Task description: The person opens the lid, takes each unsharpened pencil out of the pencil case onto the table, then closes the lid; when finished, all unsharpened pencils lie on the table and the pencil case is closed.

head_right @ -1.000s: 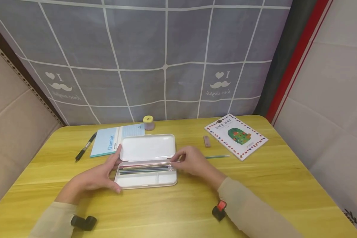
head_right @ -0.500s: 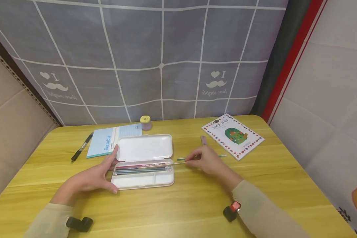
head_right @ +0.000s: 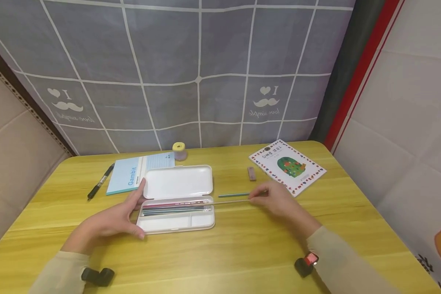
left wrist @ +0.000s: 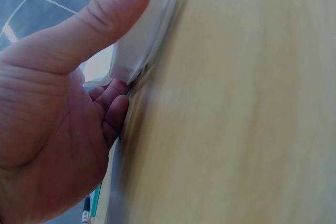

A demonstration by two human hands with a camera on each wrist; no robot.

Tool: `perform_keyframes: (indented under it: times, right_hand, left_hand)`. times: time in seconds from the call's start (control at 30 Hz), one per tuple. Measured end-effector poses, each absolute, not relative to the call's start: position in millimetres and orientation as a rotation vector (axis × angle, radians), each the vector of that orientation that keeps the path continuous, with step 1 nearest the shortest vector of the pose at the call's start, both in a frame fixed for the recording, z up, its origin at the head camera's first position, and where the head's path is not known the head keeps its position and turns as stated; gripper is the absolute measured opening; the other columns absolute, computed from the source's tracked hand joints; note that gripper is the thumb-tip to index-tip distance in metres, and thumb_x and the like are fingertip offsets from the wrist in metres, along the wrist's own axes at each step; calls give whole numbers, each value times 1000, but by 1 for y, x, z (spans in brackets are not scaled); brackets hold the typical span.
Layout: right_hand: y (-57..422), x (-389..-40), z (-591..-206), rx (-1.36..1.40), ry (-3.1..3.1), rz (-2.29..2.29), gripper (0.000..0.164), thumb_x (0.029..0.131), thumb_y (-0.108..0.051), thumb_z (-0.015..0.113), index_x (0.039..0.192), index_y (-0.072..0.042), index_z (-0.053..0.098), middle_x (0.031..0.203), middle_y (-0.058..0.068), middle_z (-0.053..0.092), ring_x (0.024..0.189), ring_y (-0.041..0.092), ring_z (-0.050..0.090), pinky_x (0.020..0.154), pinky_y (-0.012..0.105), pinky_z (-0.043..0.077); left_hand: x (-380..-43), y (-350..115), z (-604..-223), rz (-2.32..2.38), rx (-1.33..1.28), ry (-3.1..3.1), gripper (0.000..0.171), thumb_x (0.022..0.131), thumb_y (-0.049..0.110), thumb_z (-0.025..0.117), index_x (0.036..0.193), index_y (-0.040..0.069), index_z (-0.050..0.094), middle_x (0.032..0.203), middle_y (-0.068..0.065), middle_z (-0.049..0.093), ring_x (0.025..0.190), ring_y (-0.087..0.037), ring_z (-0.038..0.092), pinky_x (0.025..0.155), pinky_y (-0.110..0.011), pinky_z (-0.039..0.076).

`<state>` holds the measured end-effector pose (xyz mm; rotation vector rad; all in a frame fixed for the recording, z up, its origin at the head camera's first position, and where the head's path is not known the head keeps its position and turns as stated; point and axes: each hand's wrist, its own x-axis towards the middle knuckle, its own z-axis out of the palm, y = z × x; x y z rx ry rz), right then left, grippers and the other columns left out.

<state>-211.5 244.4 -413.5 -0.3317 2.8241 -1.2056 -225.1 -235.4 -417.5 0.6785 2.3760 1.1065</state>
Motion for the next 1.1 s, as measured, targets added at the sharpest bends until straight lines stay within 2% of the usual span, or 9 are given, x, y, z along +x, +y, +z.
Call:
perform_keyframes:
  times: [0.47, 0.53, 0.67, 0.77, 0.83, 0.93, 1.03, 1.1]
  right_hand:
    - [275, -209, -411, -272, 2906, -1079, 5, 93, -15, 79, 96, -14, 83, 95, -2, 77, 85, 12, 62, 80, 29, 47]
    - [277, -209, -412, -260, 2914, -1065, 4, 93, -15, 79, 96, -15, 83, 95, -3, 77, 85, 12, 62, 80, 29, 47]
    - [281, -208, -411, -251, 2943, -1042, 4, 93, -15, 80, 94, -13, 83, 92, -3, 76, 83, 13, 62, 79, 30, 47]
    - [285, -208, -411, -260, 2962, -1014, 4, 93, -14, 80, 93, -11, 82, 89, -3, 76, 82, 13, 61, 78, 31, 47]
    - [287, -208, -412, -261, 2973, -996, 5, 93, -15, 80, 93, -11, 82, 89, -4, 75, 83, 13, 61, 79, 31, 48]
    - [289, -209, -412, -278, 2988, -972, 6, 94, -17, 80, 92, -12, 82, 88, -5, 76, 84, 12, 62, 81, 32, 48]
    - [289, -211, -412, -289, 3000, -968, 7, 94, -18, 79, 91, -13, 83, 86, -6, 76, 84, 11, 63, 82, 34, 48]
    - [289, -212, -412, -295, 3006, -958, 7, 94, -18, 79, 90, -13, 83, 85, -6, 76, 83, 11, 63, 81, 34, 49]
  left_hand:
    - [-225, -236, -417, 1101, 681, 2383, 154, 74, 32, 96, 161, 14, -29, 163, -29, 15, 147, -49, 35, 118, -56, 27]
    - [-225, -237, -418, 1097, 687, 2385, 153, 74, 32, 96, 161, 14, -29, 163, -28, 15, 148, -48, 35, 118, -48, 29]
    - [-226, -237, -419, 1101, 688, 2382, 153, 74, 32, 96, 162, 16, -28, 164, -27, 14, 148, -46, 35, 112, -19, 29]
    - [-227, -236, -420, 1102, 689, 2382, 152, 74, 33, 96, 162, 17, -28, 164, -26, 15, 148, -46, 35, 105, -9, 27]
    - [-227, -236, -420, 1091, 692, 2388, 153, 74, 34, 96, 162, 16, -28, 164, -26, 16, 148, -46, 35, 109, -13, 28]
    - [-227, -236, -419, 1078, 689, 2395, 153, 74, 33, 96, 161, 16, -29, 163, -27, 16, 148, -47, 36, 117, -34, 30]
    - [-226, -236, -419, 1078, 684, 2395, 154, 74, 32, 96, 161, 15, -30, 163, -29, 16, 147, -49, 36, 118, -54, 27]
    - [-226, -236, -419, 1080, 684, 2393, 154, 74, 32, 96, 161, 15, -30, 162, -30, 16, 147, -49, 36, 117, -59, 25]
